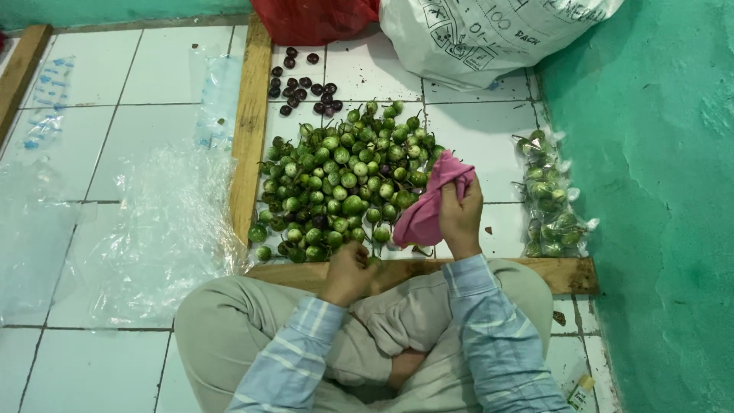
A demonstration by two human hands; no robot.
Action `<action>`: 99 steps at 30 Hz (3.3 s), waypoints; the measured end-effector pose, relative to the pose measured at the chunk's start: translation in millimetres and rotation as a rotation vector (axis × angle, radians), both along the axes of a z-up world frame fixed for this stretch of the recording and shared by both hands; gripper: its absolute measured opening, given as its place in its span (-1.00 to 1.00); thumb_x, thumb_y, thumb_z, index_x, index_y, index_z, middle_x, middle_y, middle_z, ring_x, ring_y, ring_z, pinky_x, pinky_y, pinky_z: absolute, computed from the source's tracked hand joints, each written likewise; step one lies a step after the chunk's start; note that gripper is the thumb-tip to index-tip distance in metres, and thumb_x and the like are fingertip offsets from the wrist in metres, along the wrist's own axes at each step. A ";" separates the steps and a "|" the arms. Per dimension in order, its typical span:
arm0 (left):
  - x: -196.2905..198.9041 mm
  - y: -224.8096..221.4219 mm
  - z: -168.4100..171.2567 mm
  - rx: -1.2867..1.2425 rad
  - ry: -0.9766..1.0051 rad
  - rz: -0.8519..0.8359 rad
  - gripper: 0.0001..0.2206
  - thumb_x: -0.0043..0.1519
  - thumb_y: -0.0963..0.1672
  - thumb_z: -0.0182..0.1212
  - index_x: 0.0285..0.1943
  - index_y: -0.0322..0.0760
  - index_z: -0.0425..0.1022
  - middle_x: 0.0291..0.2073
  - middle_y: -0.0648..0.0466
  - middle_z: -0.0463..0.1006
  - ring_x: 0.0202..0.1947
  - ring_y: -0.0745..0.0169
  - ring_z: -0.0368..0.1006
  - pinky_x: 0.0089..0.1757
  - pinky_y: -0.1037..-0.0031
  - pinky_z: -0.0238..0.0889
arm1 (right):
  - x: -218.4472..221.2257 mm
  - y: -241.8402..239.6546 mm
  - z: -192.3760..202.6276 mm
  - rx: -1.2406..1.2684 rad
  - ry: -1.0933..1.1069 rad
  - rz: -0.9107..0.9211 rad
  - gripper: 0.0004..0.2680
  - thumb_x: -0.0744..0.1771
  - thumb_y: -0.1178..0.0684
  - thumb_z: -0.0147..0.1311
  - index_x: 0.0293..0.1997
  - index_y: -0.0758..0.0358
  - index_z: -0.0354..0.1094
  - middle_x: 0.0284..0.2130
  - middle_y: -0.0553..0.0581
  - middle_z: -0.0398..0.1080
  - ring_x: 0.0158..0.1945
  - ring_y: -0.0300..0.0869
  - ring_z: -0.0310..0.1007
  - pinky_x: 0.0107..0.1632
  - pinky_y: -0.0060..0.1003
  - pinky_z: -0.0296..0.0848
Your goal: Cleaning small green fruits with a cloth and placing them into individual plastic bags
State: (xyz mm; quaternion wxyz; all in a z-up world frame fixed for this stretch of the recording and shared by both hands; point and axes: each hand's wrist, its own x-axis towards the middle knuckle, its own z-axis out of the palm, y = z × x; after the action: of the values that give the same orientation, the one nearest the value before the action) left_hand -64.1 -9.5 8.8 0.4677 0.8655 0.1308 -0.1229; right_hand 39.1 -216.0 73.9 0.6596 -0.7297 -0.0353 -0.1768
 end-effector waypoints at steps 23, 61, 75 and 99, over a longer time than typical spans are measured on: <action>6.6 21.3 9.3 0.297 0.274 -0.224 -0.54 0.15 -0.06 0.20 0.17 -0.48 0.50 -0.06 -0.33 0.60 0.08 -0.20 0.53 0.02 0.23 0.44 | -1.7 -2.2 1.5 0.001 0.016 0.028 -0.91 0.43 0.07 -0.01 -0.17 0.21 0.36 -0.39 0.08 0.37 -0.22 -0.20 0.34 0.01 -0.13 0.34; 113.6 22.1 -3.2 0.620 -0.431 -0.192 -0.59 0.10 -0.13 0.39 0.03 -0.43 0.35 -0.15 -0.19 0.43 -0.12 -0.28 0.51 -0.18 0.03 0.45 | 3.0 8.4 4.5 -0.078 0.041 0.213 -0.76 0.33 -0.06 0.08 0.06 0.10 0.29 -0.13 0.03 0.44 0.04 -0.14 0.48 0.22 -0.18 0.40; 73.6 -9.4 22.8 0.127 -0.906 -0.142 -0.22 -0.01 -0.30 0.24 0.51 -0.33 0.14 -0.06 -0.23 0.50 -0.07 -0.35 0.49 -0.08 0.07 0.42 | -12.7 52.9 -18.5 -0.616 0.123 0.287 -0.63 0.25 -0.10 0.14 0.17 -0.01 0.28 -0.14 0.25 0.47 -0.07 0.27 0.51 -0.07 0.18 0.49; 82.0 6.0 45.8 -0.742 -0.533 0.382 -0.66 0.31 -0.16 0.30 0.22 -0.42 0.39 -0.13 0.02 0.47 -0.05 0.14 0.53 -0.08 0.25 0.48 | -8.0 66.2 -13.7 0.070 0.031 0.114 -0.84 0.34 0.13 -0.13 -0.41 0.17 0.37 -0.54 0.03 0.39 -0.42 -0.19 0.35 -0.13 -0.20 0.40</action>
State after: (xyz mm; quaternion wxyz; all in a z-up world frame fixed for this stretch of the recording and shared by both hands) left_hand 17.9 -3.5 54.6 0.7756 0.6026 0.1105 0.1523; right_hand 31.0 -149.8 60.1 0.6942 -0.7056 -0.0606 -0.1286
